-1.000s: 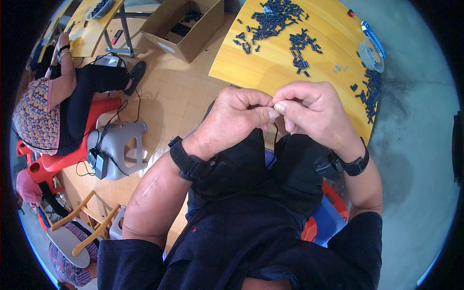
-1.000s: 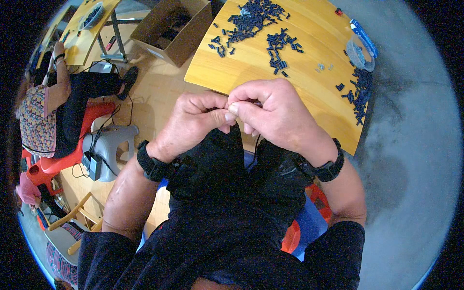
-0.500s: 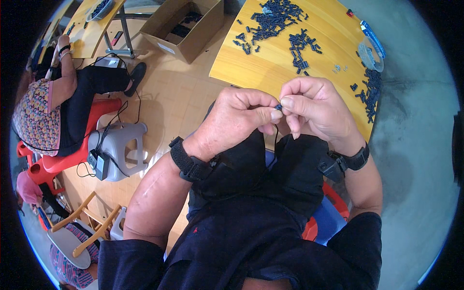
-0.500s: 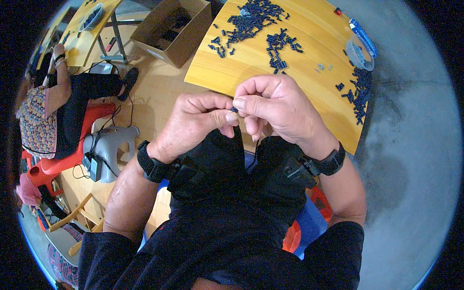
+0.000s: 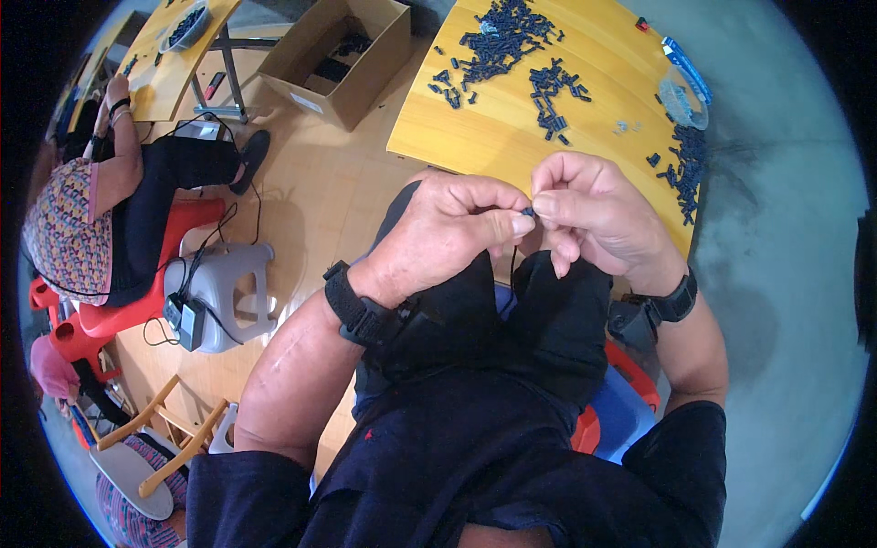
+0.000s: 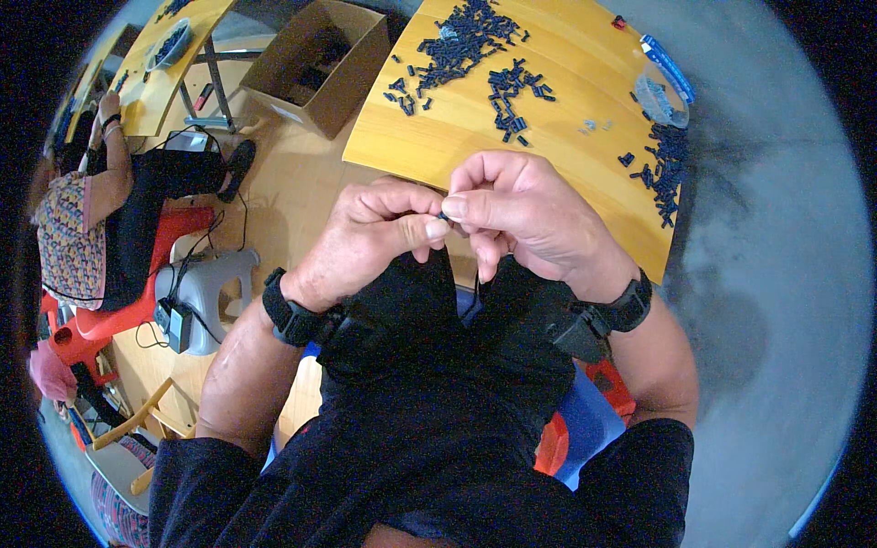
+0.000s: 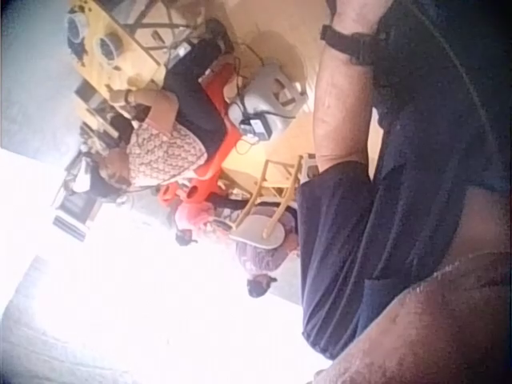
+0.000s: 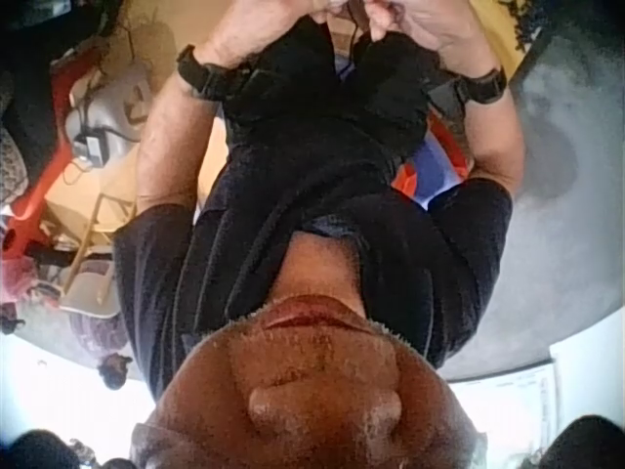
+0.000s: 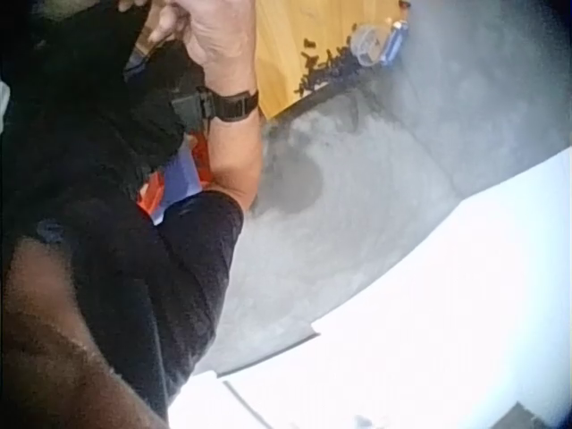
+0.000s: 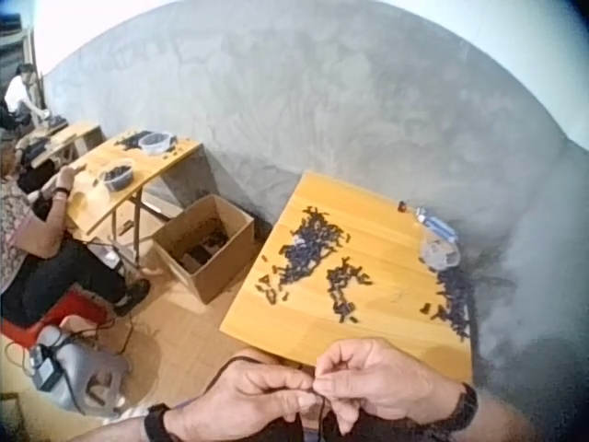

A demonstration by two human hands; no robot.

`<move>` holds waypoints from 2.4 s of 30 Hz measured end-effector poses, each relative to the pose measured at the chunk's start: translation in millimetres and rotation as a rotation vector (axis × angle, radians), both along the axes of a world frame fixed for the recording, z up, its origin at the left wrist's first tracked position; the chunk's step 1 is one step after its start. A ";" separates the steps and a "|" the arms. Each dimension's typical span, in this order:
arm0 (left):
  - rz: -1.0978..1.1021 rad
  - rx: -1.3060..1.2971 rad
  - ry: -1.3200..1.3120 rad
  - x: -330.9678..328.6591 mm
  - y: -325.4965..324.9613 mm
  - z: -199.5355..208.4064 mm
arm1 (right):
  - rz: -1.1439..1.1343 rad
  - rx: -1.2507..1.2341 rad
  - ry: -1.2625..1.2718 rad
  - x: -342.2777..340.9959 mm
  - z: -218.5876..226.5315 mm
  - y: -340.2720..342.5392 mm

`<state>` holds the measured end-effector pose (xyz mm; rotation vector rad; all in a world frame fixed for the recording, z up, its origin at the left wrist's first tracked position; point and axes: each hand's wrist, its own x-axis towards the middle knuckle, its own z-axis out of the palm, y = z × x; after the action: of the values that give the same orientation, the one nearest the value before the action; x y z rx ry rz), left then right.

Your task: Assembling small blue plastic and silver metal components at a workshop table.

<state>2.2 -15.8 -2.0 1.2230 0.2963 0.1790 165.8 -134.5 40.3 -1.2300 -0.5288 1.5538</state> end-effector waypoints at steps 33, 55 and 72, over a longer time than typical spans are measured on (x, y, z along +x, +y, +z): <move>-0.096 -0.024 -0.163 0.8 -12.7 12.4 | 0.155 0.033 0.295 -21.7 -12.8 -27.5; -0.094 0.137 -0.133 -1.8 -1.0 10.2 | -0.055 -0.002 0.348 -51.5 -28.2 -18.4; -0.080 -0.102 -0.020 1.7 -1.1 -8.9 | -0.037 -0.034 0.553 -44.3 -43.1 -21.3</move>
<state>3.9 -16.9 -10.9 1.1291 0.2361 0.1056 121.5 -155.9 -2.8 -0.7746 -0.1180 1.7826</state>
